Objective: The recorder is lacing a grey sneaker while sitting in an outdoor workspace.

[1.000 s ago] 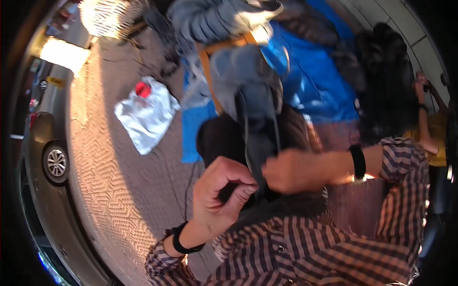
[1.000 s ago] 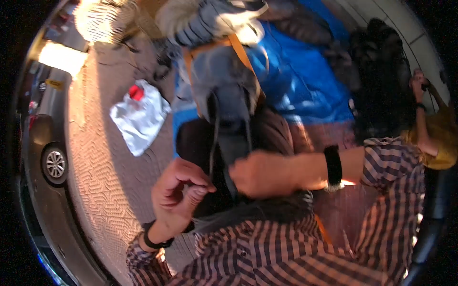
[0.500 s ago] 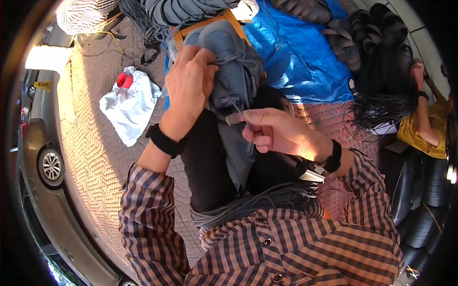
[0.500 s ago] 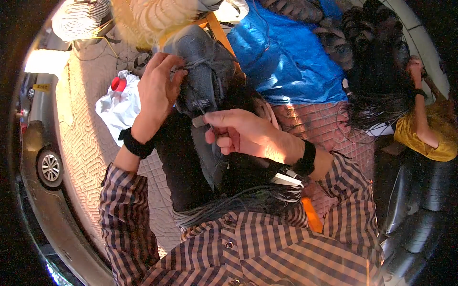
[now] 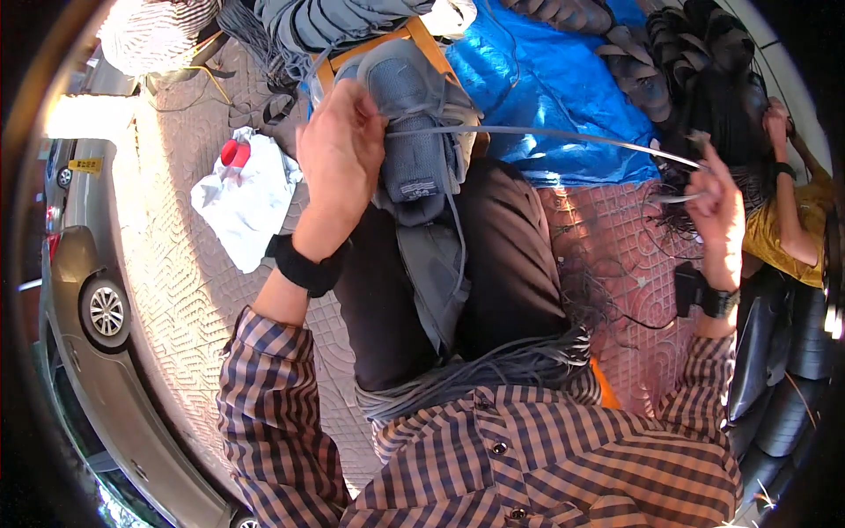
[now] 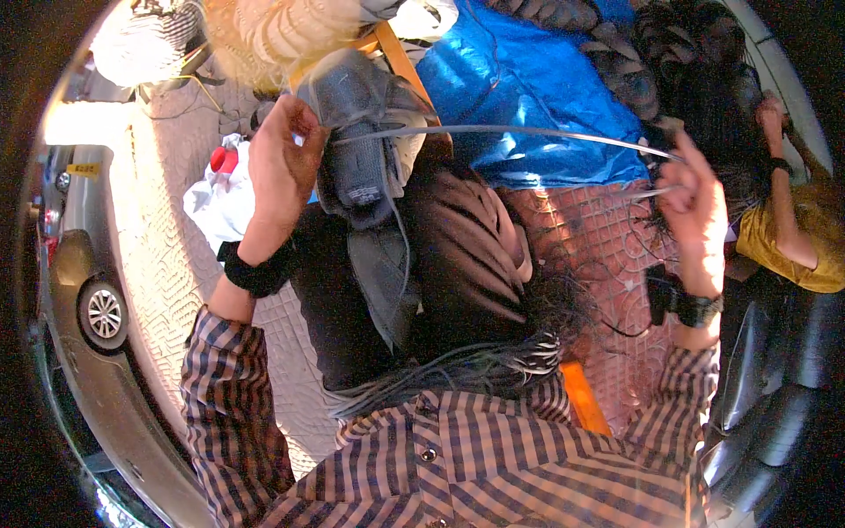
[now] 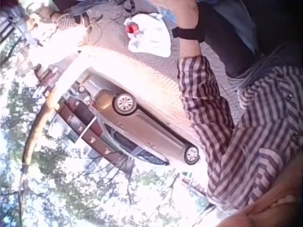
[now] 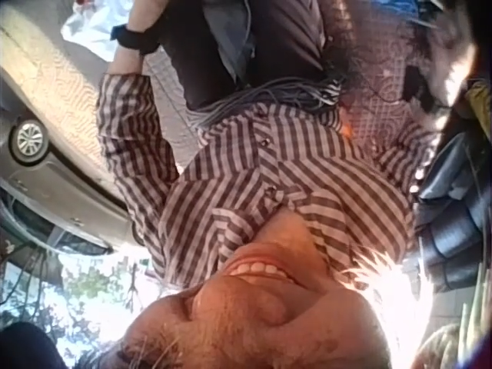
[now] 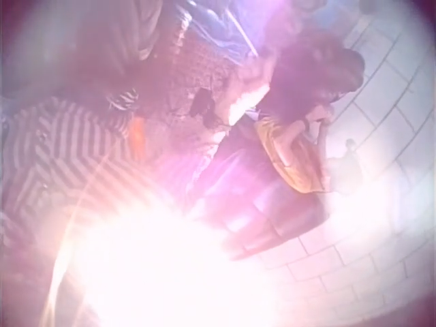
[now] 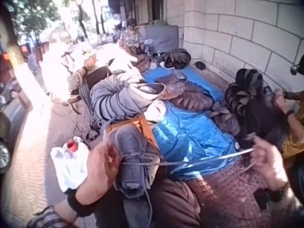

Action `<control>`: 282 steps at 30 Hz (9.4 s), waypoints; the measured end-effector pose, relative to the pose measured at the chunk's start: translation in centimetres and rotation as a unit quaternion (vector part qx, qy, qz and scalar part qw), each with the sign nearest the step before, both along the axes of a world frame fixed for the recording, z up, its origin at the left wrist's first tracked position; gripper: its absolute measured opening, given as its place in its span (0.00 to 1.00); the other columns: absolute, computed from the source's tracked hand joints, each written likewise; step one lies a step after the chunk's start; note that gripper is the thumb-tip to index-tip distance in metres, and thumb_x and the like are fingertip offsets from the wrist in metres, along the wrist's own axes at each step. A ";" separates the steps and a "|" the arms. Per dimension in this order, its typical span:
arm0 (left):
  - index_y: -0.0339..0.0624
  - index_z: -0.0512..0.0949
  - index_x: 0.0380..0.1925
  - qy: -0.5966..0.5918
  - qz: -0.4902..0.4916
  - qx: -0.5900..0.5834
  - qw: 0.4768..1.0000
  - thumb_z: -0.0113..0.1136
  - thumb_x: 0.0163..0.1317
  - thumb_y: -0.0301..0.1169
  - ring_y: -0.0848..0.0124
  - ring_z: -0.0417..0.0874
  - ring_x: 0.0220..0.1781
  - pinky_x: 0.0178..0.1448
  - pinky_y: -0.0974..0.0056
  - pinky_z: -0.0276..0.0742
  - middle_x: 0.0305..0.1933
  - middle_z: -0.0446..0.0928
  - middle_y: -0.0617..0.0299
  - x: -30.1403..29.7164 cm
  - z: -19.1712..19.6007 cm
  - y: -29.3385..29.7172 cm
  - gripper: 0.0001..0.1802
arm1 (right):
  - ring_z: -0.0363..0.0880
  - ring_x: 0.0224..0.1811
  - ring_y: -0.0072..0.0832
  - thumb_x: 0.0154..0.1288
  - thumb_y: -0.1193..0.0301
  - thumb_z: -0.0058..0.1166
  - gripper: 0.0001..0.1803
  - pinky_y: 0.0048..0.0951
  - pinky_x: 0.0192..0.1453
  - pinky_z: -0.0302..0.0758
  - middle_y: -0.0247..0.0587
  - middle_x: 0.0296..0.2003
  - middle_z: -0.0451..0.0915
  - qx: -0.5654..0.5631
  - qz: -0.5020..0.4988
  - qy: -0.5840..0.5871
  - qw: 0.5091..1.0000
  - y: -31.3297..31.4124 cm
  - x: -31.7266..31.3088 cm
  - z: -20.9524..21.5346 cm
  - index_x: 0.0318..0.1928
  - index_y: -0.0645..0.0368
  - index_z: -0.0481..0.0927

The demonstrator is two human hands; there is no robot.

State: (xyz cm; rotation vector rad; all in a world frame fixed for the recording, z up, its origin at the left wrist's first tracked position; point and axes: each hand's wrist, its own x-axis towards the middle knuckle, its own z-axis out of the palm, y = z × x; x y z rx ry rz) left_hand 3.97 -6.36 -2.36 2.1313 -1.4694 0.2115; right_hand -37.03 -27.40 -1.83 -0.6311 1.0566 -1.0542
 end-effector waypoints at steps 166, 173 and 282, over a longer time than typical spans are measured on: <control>0.44 0.73 0.31 0.111 -0.077 0.049 0.990 0.58 0.47 0.24 0.50 0.78 0.39 0.39 0.51 0.74 0.35 0.74 0.53 1.5 -0.6 2.9 0.09 | 0.77 0.51 0.38 0.52 0.74 0.59 0.15 0.45 0.59 0.70 0.43 0.43 0.80 -0.662 0.393 0.228 0.596 11.0 23.0 -2.2 0.43 0.59 0.79; 0.39 0.77 0.28 0.289 -0.067 -0.039 0.954 0.59 0.54 0.26 0.63 0.81 0.29 0.35 0.62 0.75 0.25 0.78 0.55 1.9 -0.5 3.3 0.02 | 0.77 0.44 0.44 0.55 0.70 0.60 0.12 0.38 0.48 0.74 0.48 0.41 0.76 -0.628 0.292 0.239 0.681 11.5 25.1 -0.3 0.39 0.60 0.75; 0.44 0.73 0.38 0.787 -0.035 -0.398 0.470 0.49 0.68 0.28 0.85 0.56 0.16 0.19 0.77 0.53 0.22 0.63 0.74 14.1 -6.4 30.3 0.04 | 0.76 0.24 0.20 0.64 0.81 0.52 0.08 0.17 0.28 0.75 0.45 0.40 0.82 0.089 -0.047 -0.261 0.960 -5.0 0.6 -7.1 0.44 0.64 0.78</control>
